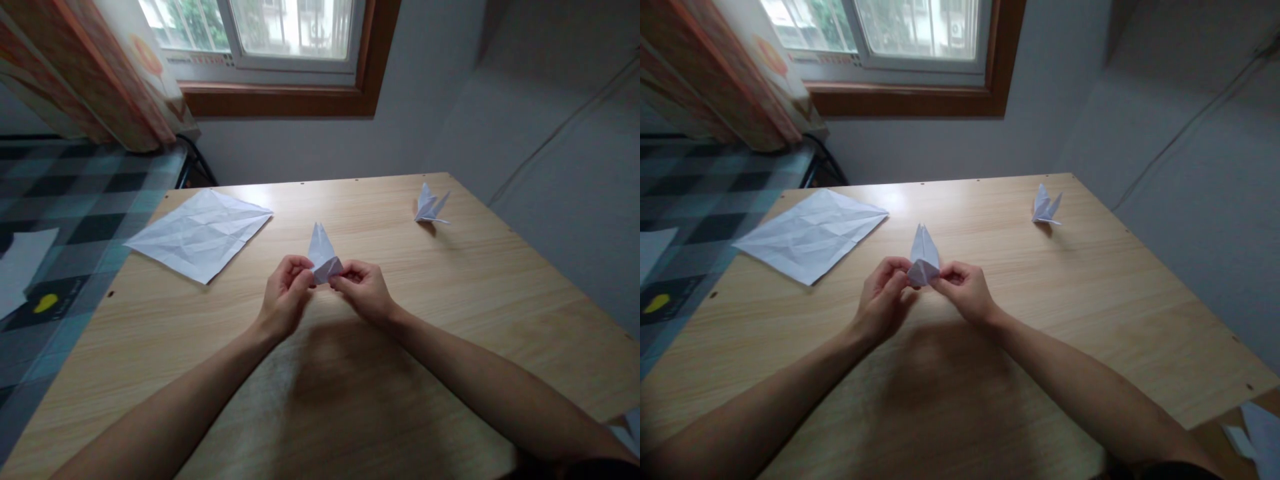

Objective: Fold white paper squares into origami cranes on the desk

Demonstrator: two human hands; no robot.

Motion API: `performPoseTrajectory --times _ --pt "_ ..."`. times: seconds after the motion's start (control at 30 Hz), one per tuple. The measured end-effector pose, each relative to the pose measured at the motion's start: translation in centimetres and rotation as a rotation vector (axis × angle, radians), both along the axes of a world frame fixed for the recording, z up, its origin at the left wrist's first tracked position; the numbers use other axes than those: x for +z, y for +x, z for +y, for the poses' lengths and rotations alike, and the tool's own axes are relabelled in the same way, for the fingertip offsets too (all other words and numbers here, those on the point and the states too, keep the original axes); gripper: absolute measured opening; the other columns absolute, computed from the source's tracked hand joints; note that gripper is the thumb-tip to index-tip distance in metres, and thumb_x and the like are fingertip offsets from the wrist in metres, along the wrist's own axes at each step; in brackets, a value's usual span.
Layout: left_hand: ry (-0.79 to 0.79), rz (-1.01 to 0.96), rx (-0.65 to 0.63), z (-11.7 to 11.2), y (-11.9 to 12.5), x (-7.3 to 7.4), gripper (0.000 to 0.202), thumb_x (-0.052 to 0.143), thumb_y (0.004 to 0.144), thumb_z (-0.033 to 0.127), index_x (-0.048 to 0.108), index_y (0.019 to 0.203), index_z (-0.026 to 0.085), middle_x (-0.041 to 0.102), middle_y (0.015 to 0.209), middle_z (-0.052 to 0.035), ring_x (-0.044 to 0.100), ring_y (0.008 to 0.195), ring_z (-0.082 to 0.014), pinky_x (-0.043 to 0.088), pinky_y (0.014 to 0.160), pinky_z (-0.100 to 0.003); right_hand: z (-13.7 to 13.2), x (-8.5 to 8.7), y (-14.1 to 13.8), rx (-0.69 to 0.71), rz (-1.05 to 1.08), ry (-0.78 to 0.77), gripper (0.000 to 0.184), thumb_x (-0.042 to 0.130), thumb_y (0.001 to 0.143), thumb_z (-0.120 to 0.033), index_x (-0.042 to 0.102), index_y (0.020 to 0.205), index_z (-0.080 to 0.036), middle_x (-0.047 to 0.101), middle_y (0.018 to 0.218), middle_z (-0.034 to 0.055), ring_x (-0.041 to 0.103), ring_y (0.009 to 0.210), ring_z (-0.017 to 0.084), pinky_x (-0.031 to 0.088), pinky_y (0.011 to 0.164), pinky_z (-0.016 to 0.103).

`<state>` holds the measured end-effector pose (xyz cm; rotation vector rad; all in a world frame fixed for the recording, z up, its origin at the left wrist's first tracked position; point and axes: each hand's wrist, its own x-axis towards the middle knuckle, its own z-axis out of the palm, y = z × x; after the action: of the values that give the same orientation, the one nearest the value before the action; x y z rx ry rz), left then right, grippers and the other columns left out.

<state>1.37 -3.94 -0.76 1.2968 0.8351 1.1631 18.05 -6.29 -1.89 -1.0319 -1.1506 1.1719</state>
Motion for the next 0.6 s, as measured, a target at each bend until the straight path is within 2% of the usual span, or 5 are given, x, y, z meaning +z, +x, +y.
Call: performPoseTrajectory --times 0.1,0.3,0.4,0.5,0.6 --pt "0.031 0.055 0.019 -0.07 0.18 -0.12 0.029 0.078 0.07 0.025 0.055 0.086 0.018 0.064 0.076 0.0011 0.06 0.067 -0.0121 0.045 0.063 -0.023 -0.01 0.06 -0.14 -0.019 0.034 -0.014 0.033 0.084 0.066 -0.039 0.058 0.073 -0.02 0.062 0.065 -0.0037 0.057 0.058 0.01 0.047 0.057 0.024" --pt "-0.03 -0.021 -0.015 -0.21 0.41 -0.25 0.028 0.076 0.073 0.021 0.049 0.081 0.019 0.066 0.072 0.0022 0.059 0.064 -0.0096 0.042 0.061 -0.02 0.11 0.11 -0.25 -0.019 0.067 -0.046 0.052 0.086 0.064 -0.04 0.059 0.105 -0.022 0.059 0.062 -0.0083 0.053 0.054 0.009 0.043 0.054 0.022" --pt "-0.08 -0.033 -0.053 -0.3 0.35 -0.08 0.038 0.078 0.072 0.024 0.049 0.096 0.02 0.068 0.071 0.0029 0.059 0.058 -0.0098 0.04 0.055 -0.02 0.05 0.29 -0.2 0.005 0.015 -0.033 0.035 0.082 0.068 -0.045 0.065 0.084 -0.019 0.06 0.061 -0.0051 0.052 0.054 0.009 0.041 0.053 0.023" --pt "-0.101 -0.03 -0.085 -0.16 0.16 -0.16 0.047 0.079 0.074 0.032 0.052 0.111 0.021 0.07 0.072 0.0017 0.06 0.058 -0.0124 0.043 0.056 -0.023 -0.12 0.47 -0.19 0.057 -0.03 -0.028 0.033 0.081 0.07 -0.047 0.065 0.071 -0.018 0.061 0.059 -0.0033 0.051 0.052 0.009 0.04 0.051 0.023" --pt "-0.045 0.029 -0.056 0.19 -0.18 -0.62 0.029 0.074 0.079 0.043 0.064 0.086 0.017 0.067 0.072 -0.001 0.06 0.064 -0.014 0.046 0.061 -0.026 -0.28 0.47 -0.22 0.134 -0.053 -0.04 0.033 0.082 0.068 -0.047 0.068 0.073 -0.018 0.065 0.063 -0.0017 0.054 0.054 0.01 0.042 0.052 0.023"
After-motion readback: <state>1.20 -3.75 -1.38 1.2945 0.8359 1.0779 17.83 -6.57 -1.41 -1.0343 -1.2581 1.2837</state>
